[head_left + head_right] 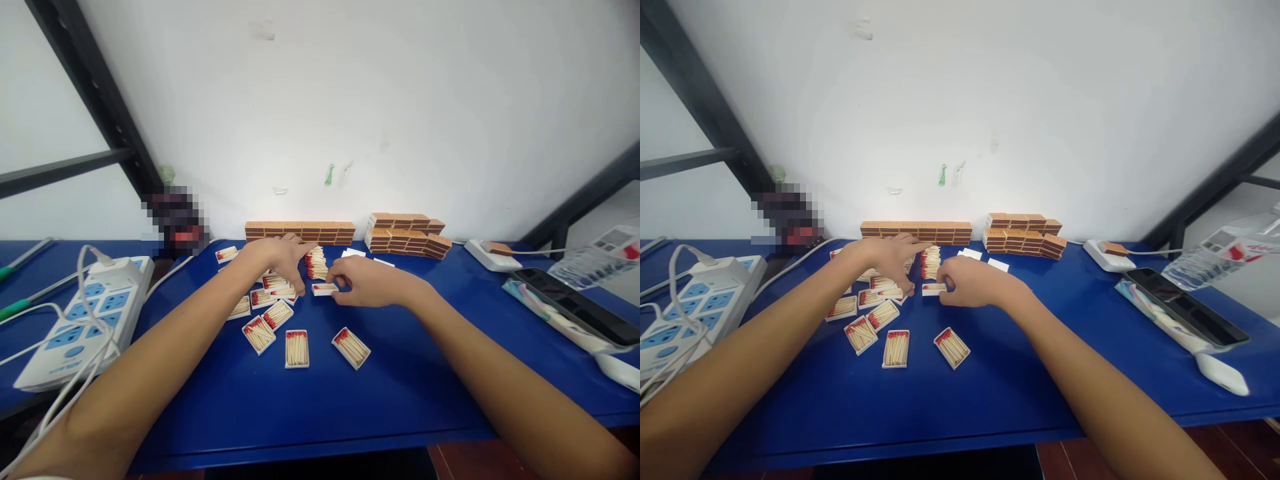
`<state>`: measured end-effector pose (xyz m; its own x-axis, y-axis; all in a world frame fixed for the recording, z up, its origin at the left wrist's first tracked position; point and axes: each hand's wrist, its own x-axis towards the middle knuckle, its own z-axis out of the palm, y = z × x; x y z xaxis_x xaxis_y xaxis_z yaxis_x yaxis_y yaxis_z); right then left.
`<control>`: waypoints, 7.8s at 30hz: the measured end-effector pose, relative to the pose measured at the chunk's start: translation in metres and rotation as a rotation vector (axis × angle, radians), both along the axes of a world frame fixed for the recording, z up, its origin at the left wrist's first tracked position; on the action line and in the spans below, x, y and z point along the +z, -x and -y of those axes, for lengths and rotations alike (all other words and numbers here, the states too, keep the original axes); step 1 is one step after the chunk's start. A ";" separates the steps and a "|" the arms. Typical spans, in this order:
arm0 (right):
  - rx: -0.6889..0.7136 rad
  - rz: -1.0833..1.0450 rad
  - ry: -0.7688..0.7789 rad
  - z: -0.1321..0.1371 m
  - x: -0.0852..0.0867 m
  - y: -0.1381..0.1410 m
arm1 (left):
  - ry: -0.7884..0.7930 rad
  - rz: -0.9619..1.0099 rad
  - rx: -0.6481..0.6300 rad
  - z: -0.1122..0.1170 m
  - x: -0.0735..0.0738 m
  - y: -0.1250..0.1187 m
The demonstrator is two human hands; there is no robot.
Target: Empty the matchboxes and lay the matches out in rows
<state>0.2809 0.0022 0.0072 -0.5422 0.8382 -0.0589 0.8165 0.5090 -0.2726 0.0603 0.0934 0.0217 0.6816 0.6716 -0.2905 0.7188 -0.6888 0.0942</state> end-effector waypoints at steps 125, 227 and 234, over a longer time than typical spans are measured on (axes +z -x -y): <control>-0.313 0.133 0.048 -0.028 0.015 -0.082 | -0.091 0.082 -0.049 0.017 -0.005 -0.017; -0.303 0.057 0.121 -0.047 -0.009 -0.088 | -0.109 0.105 -0.141 0.053 0.025 -0.025; -0.378 0.069 -0.037 -0.047 -0.002 -0.094 | -0.147 0.172 -0.126 0.045 0.038 -0.009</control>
